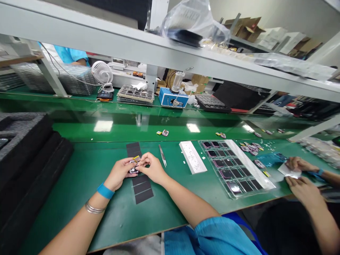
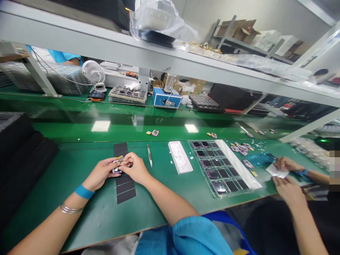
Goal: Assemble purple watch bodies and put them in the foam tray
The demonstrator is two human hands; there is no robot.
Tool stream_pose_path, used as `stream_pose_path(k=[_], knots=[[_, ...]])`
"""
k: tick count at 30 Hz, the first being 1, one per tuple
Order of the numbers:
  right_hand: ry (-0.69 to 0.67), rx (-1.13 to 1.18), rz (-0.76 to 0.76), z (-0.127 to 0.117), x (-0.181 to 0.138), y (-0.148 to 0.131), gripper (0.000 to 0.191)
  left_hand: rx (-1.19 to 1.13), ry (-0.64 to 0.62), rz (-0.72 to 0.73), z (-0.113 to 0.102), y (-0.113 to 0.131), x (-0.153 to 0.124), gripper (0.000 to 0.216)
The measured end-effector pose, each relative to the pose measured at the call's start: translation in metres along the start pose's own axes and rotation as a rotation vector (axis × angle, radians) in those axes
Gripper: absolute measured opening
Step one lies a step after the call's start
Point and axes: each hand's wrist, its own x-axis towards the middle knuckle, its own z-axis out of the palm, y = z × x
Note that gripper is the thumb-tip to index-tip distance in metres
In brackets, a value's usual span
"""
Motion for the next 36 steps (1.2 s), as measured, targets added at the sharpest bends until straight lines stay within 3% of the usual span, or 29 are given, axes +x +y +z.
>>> stream_pose_path(k=[7,11,15,17,20,23,32,36], knots=[[-0.017,-0.132,-0.035,0.002,-0.002,-0.003,0.026,-0.009,0.006,0.000,0.001,0.001,0.000,0.027],[-0.013,-0.303,-0.153,0.005,-0.006,0.000,0.015,-0.032,0.007,0.010,0.002,0.000,-0.001,0.027],[0.118,-0.523,-0.252,0.002,-0.004,0.001,0.022,-0.049,0.029,0.032,0.001,-0.001,-0.002,0.029],[0.164,-0.441,-0.145,-0.002,-0.001,0.002,0.036,-0.044,0.024,0.024,0.002,-0.001,-0.002,0.028],[0.097,-0.238,-0.002,-0.008,0.003,0.004,0.023,-0.037,-0.010,0.009,0.004,-0.001,-0.004,0.029],[0.099,-0.176,-0.043,-0.008,0.004,0.004,0.010,-0.049,-0.042,-0.013,0.004,-0.002,-0.004,0.026],[0.160,-0.104,-0.100,-0.006,0.002,0.001,0.011,-0.094,-0.236,-0.057,0.001,-0.002,-0.003,0.035],[0.150,-0.082,-0.098,-0.005,0.001,0.000,0.012,-0.068,-0.192,-0.041,0.001,-0.003,-0.002,0.032]])
